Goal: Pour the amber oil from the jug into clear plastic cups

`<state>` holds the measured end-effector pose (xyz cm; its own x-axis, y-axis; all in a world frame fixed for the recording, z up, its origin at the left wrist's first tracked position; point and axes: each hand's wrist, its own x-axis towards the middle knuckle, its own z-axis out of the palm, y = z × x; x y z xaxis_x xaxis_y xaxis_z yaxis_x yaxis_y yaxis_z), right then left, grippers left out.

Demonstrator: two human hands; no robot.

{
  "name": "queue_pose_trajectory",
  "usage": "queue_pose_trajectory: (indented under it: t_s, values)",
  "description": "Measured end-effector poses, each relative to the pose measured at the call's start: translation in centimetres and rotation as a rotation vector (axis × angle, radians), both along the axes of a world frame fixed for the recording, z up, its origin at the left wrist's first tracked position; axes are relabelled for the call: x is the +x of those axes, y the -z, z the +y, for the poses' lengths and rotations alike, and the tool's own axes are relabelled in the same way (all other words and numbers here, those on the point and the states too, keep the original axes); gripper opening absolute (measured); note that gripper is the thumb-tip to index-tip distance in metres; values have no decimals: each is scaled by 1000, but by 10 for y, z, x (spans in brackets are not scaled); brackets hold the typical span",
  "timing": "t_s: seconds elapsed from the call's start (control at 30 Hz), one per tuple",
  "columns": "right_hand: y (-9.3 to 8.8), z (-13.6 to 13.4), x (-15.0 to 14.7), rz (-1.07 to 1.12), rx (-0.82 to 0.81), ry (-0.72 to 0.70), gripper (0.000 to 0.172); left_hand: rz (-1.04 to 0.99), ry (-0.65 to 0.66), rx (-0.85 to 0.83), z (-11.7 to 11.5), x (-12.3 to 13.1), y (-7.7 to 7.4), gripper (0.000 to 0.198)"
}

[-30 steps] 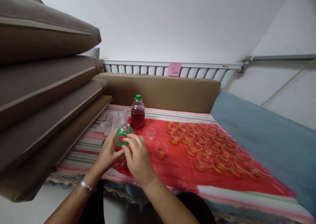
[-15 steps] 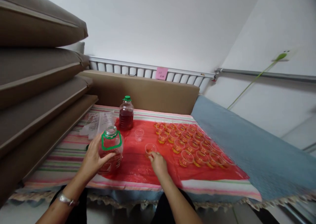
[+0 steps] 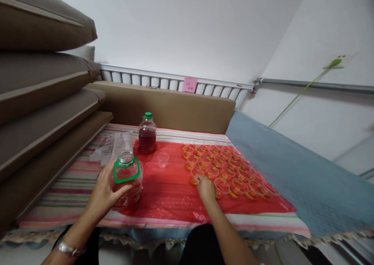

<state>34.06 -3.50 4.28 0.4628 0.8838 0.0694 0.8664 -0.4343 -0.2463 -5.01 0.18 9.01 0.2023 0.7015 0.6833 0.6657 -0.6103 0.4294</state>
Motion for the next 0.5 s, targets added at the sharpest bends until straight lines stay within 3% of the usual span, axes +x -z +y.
queue_pose_trajectory:
  t_s: [0.13,0.3,0.4,0.5]
  values:
    - [-4,-2,-1,26,-32,21,25,-2,-2,8,-3,0,-1,80]
    - [-33,-11,-11,33,-1,66,48,-3,-8,-1,-6,1,-3,81]
    - [-47,0,-35,60,78,-52,47,-18,-15,-8,-7,3,-2,82]
    - [-41,30,-73,91,60,-183,42,-29,-20,-24,-7,5,1,83]
